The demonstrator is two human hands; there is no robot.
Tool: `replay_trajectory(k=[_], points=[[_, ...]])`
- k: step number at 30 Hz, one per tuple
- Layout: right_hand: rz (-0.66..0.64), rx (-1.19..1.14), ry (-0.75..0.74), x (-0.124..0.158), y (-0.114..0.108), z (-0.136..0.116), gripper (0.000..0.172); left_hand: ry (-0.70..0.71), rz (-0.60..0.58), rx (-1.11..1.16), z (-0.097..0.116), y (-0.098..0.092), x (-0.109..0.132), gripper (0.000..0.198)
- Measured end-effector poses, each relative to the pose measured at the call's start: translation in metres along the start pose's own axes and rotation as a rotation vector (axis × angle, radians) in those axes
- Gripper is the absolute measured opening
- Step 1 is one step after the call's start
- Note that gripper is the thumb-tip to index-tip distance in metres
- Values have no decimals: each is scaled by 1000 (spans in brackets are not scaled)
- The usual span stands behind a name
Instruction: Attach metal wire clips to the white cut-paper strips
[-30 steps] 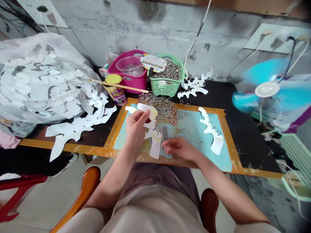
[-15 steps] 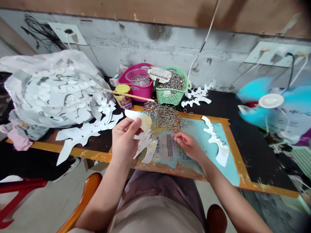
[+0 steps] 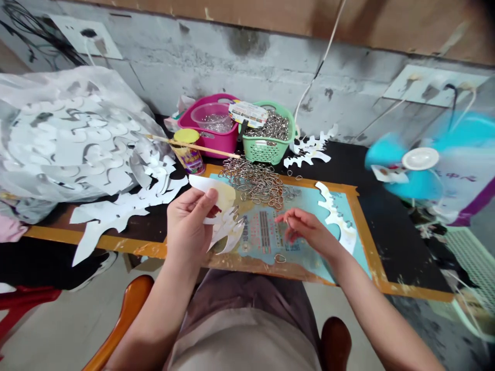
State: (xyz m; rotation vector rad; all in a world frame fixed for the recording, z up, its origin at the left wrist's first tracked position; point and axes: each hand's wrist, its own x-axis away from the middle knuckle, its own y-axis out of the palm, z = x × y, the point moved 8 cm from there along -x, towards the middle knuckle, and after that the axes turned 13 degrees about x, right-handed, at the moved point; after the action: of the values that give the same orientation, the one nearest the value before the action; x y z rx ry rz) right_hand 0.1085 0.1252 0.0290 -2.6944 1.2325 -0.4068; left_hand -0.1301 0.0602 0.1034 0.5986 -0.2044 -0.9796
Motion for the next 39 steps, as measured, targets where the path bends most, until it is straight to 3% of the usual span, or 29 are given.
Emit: replay_trajectory(k=[2, 4, 7, 11, 15, 18, 21, 23, 30, 36, 39], points=[[-113, 154, 0, 26, 8, 1, 16, 2, -5, 12, -2, 1, 1, 30], [-116, 385, -32, 47, 21, 3, 15, -12, -8, 22, -4, 5, 3, 32], [8, 694, -88, 66, 42, 5, 19, -46, -9, 29, -7, 10, 7, 29], [132, 781, -89, 78, 56, 9, 26, -75, -7, 47, -9, 14, 11, 24], [141, 741, -126, 67, 47, 4, 22, -105, -9, 28, -15, 13, 12, 22], [191, 703, -184, 35, 20, -10, 20, -86, -40, -35, -17, 14, 11, 22], [328, 667, -196, -1, -13, -31, 16, -45, -67, -145, -17, 14, 7, 22], [356, 556, -183, -16, -23, -44, 15, -7, -85, -218, -14, 15, 4, 22], [354, 242, -401, -5, 1, -105, 18, 67, -118, -301, -8, 22, 2, 20], [447, 69, -345, -1, 11, -115, 16, 32, -111, -294, -12, 26, 5, 22], [397, 66, -341, -4, 12, -115, 15, 78, -133, -353, -7, 32, 7, 19]])
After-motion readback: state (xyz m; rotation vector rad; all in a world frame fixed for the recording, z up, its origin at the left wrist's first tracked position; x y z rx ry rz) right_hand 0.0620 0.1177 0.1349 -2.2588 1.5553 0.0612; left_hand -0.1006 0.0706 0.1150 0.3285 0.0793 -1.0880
